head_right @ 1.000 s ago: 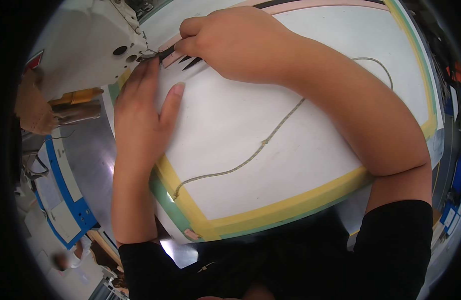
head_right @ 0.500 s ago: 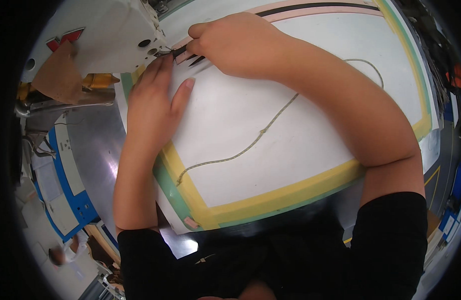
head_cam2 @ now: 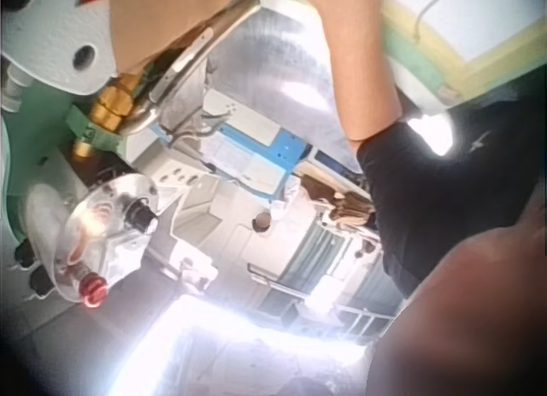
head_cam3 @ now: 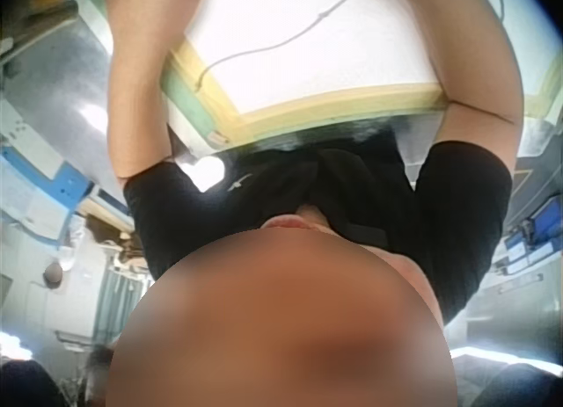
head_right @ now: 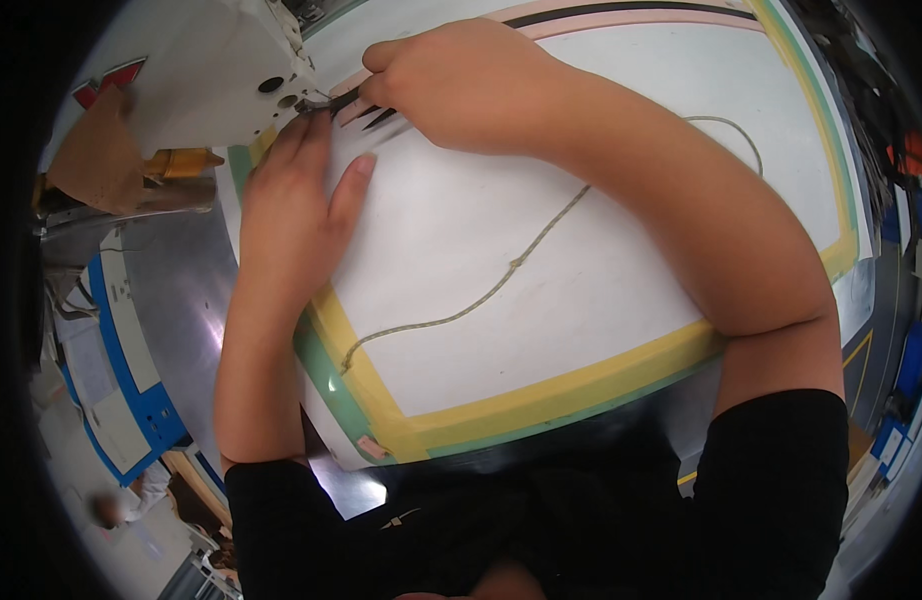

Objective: The person is sewing zippers onto leather or fabric strips using an industrial sewing machine.

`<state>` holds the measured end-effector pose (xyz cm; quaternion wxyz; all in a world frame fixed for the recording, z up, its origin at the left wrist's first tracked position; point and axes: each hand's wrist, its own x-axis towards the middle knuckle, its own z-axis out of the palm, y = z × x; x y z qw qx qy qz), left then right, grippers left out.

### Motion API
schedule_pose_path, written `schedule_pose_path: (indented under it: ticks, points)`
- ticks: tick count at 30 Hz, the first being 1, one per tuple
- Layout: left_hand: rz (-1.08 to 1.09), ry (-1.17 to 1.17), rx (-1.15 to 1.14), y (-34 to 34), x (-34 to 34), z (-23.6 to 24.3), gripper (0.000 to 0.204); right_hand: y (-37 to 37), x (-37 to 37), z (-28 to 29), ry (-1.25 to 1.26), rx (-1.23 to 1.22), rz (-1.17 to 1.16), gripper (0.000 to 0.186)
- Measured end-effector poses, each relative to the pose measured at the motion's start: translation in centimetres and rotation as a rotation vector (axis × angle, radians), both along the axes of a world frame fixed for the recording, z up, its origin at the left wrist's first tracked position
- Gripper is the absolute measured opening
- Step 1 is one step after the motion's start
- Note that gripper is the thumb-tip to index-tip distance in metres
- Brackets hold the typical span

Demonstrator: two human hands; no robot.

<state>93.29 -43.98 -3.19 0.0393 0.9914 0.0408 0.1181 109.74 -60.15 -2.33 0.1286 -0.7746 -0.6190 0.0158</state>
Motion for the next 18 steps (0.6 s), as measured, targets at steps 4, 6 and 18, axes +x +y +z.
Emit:
schedule_pose_path:
  ticks: [4,6,18]
  points:
    - [-0.010,-0.039,0.017,0.00,-0.07,-0.11,0.055,-0.04,-0.19,-0.21,0.028,0.024,-0.002,0.036]
    - [-0.003,-0.045,0.033,-0.08,-0.18,-0.26,0.055,-0.13,-0.34,-0.33,0.007,0.039,-0.014,0.038]
    - [-0.001,-0.044,-0.012,0.26,-0.28,-0.30,0.057,0.23,-0.72,-0.50,-0.048,0.039,-0.069,0.042]
